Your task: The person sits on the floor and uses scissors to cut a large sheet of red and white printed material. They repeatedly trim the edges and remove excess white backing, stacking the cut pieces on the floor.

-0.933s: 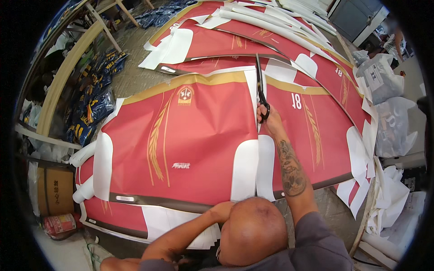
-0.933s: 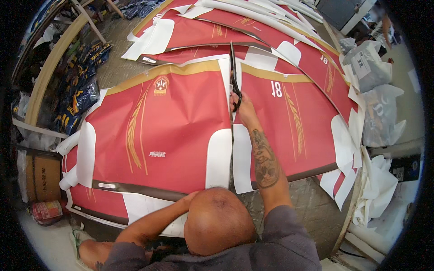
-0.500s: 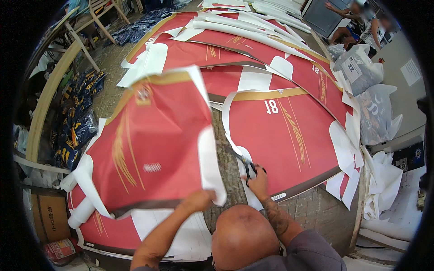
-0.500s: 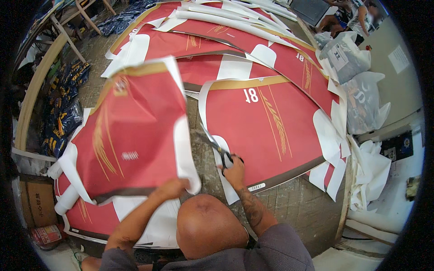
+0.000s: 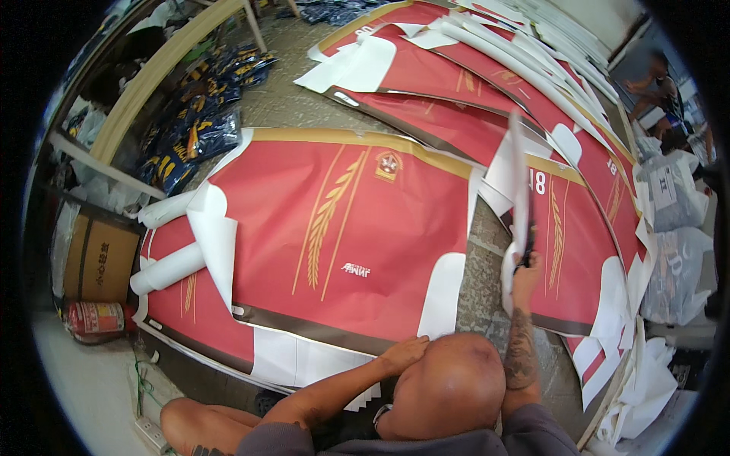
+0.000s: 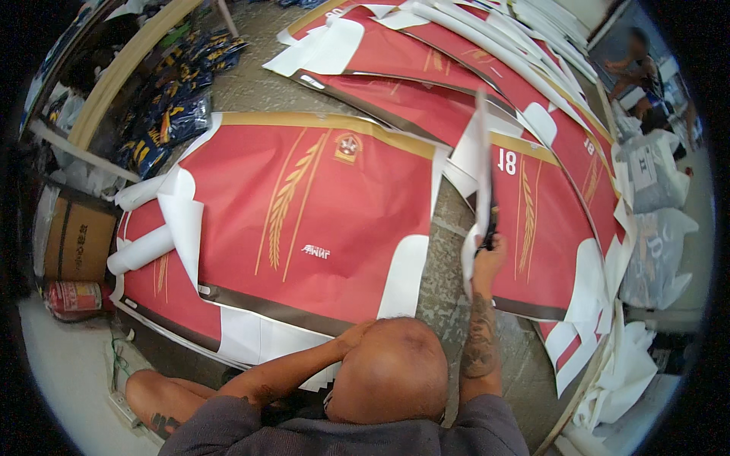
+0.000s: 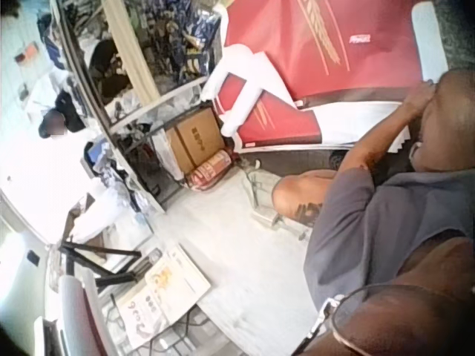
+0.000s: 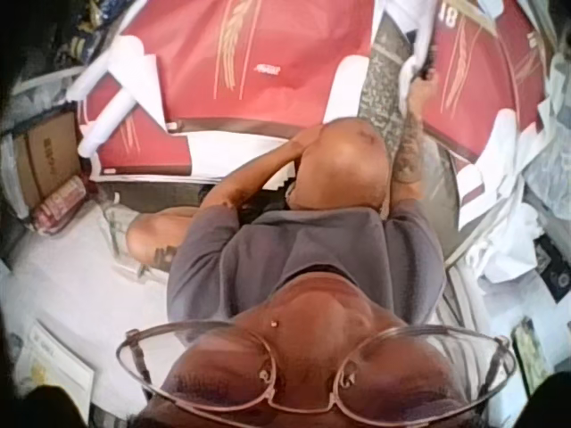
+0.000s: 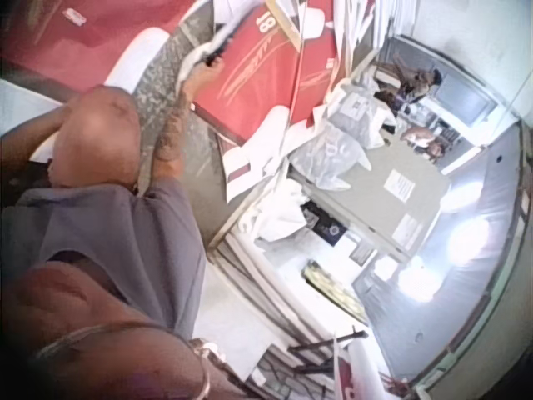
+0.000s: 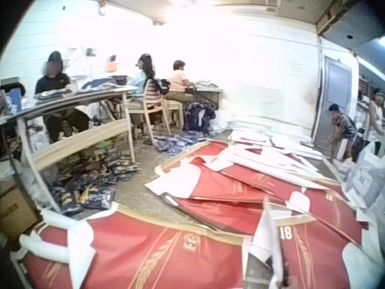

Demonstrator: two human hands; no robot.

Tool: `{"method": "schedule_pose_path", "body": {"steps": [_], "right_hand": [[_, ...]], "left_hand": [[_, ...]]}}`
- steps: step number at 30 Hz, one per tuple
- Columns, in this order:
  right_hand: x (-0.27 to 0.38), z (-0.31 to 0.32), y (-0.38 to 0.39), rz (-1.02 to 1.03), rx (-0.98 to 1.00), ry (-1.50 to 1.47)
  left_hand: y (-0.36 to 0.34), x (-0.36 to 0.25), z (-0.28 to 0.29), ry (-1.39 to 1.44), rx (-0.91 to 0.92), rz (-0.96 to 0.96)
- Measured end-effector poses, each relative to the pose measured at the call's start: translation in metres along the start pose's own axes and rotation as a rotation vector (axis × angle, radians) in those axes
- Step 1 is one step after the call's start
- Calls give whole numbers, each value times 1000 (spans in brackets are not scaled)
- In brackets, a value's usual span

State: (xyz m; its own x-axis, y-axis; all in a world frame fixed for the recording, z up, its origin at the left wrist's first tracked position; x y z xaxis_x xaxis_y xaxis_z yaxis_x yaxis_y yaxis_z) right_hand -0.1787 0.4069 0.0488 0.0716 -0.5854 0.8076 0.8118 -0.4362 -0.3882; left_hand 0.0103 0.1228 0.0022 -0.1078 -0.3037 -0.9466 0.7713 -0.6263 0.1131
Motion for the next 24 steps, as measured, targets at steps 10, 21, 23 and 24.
{"method": "schedule_pose_path", "body": {"steps": [10, 21, 23, 24], "right_hand": [[196, -232, 134, -315, 799, -982], [192, -216, 157, -45, 1064, -700], [152, -195, 139, -25, 955, -545], [130, -181, 131, -1, 884, -463]], "left_hand": [[29, 76, 107, 928, -799, 173], [215, 227, 286, 623, -1565, 780], [236, 238, 305, 476, -1460, 936], [251, 210, 329, -17, -1574, 936]]}}
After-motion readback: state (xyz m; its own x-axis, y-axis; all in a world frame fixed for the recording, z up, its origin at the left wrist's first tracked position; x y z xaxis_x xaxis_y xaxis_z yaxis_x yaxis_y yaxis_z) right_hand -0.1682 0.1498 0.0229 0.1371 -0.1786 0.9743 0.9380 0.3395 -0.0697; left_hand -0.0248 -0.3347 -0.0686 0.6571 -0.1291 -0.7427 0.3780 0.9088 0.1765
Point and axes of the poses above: each hand's wrist, its own y-axis away from the middle knuckle, its own z-axis out of the back of the hand, x = y × z, the point moved 10 cm from there along -y, towards the middle knuckle, and after that the axes turned 11 degrees about z, right-handed, at the moved point
